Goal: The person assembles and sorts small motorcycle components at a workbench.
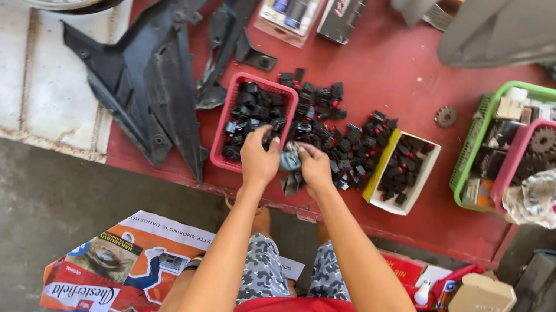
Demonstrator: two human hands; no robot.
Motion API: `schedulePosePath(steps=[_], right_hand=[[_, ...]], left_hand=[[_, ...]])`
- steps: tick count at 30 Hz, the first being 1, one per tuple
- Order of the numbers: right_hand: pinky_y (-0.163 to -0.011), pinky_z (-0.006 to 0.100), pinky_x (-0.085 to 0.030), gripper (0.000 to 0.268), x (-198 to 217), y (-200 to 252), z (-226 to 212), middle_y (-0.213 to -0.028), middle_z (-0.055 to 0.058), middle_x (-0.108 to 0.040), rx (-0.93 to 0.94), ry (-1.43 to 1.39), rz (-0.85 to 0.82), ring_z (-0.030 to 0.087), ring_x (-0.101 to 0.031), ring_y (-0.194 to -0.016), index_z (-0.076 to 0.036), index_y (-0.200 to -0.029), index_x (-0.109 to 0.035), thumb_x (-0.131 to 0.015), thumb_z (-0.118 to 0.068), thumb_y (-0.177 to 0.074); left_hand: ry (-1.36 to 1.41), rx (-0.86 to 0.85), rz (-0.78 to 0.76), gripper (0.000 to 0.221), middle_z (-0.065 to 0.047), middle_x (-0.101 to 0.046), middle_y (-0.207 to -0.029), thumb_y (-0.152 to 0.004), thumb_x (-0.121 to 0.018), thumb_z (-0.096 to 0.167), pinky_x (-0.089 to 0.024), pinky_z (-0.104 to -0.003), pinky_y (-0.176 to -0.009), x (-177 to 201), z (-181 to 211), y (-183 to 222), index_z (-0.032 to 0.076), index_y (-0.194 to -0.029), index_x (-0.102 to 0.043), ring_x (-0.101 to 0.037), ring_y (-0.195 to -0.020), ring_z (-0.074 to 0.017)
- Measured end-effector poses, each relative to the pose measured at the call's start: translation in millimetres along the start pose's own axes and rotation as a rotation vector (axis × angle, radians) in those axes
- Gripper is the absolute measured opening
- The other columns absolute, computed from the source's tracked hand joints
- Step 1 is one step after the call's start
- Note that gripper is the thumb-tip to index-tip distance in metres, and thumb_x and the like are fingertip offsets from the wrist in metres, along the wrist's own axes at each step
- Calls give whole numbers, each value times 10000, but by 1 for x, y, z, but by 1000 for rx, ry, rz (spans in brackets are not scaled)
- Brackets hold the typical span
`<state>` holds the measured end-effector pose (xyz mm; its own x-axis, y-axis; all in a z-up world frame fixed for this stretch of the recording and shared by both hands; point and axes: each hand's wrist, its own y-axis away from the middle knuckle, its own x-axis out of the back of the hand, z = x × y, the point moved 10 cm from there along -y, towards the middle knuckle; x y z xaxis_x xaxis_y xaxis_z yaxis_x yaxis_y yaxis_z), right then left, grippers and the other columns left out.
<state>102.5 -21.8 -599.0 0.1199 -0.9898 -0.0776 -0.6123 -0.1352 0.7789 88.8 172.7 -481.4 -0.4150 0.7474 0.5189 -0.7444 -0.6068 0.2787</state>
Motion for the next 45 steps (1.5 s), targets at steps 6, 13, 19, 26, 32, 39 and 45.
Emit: schedulePosePath(steps=[6, 13, 19, 26, 32, 39, 45], right_hand=[[-760, 286, -513, 270, 127, 23, 72, -962, 33, -749, -42, 15, 349, 96, -638, -839, 25, -1106, -760, -609, -183, -1027], [-786, 347, -567, 295, 154, 45, 8, -900, 130, -777, 60, 519, 514, 228, -745, -836, -54, -1066, -788, -769, -254, -851], [-829, 487, -543, 421, 128, 39, -29, -1104, 226, -707, 225, 890, 424, 426, -681, -976, -133, -1185, -749, -805, -283, -797], [-762, 515, -538, 352, 116, 17, -12, -1125, 187, -647, 274, 1152, 303, 422, -678, -900, -102, -1191, -663, -723, -314, -917], [-785, 443, -548, 295, 101, 93, -110, -1037, 168, -680, 579, 773, 365, 382, -676, -932, -75, -1157, -707, -745, -173, -881], [-844, 350, -555, 338, 89, 206, -243, -1084, 143, -711, 767, 542, 253, 234, -704, -960, -48, -1235, -686, -718, -65, -899], [-857, 259, -570, 458, 116, 246, -297, -1114, 55, -683, 572, -250, -23, 98, -662, -949, -11, -1362, -579, -520, 28, -909]], left_hand=[[27, 83, -308, 239, -171, -714, -1032, -872, -718, 95, -569, -411, -846, -90, -6, 51, 24, -1101, -720, -734, -936, -328], [-224, 124, -427, 264, -198, -689, -1162, -881, -708, 99, -531, -468, -882, -151, -22, 67, 38, -1137, -725, -664, -1049, -400], [-348, 272, -546, 324, -204, -665, -1231, -898, -682, 142, -538, -465, -905, -187, -54, 75, 68, -1213, -711, -658, -1095, -398], [-192, 384, -504, 332, -176, -773, -1050, -892, -690, 200, -558, -395, -903, -202, -85, 78, 42, -1180, -744, -734, -995, -311], [365, 469, -506, 310, -50, -750, -933, -939, -712, 193, -539, -299, -681, -163, -1, 82, 9, -1186, -738, -635, -784, -110], [671, 35, -443, 242, -41, -726, -1100, -1019, -640, 63, -553, -248, -850, -78, 159, 81, -36, -1239, -662, -654, -963, -75], [567, -327, -469, 202, -28, -669, -1057, -1019, -643, 31, -534, -234, -837, 26, 331, 127, -21, -1213, -657, -620, -929, -69]])
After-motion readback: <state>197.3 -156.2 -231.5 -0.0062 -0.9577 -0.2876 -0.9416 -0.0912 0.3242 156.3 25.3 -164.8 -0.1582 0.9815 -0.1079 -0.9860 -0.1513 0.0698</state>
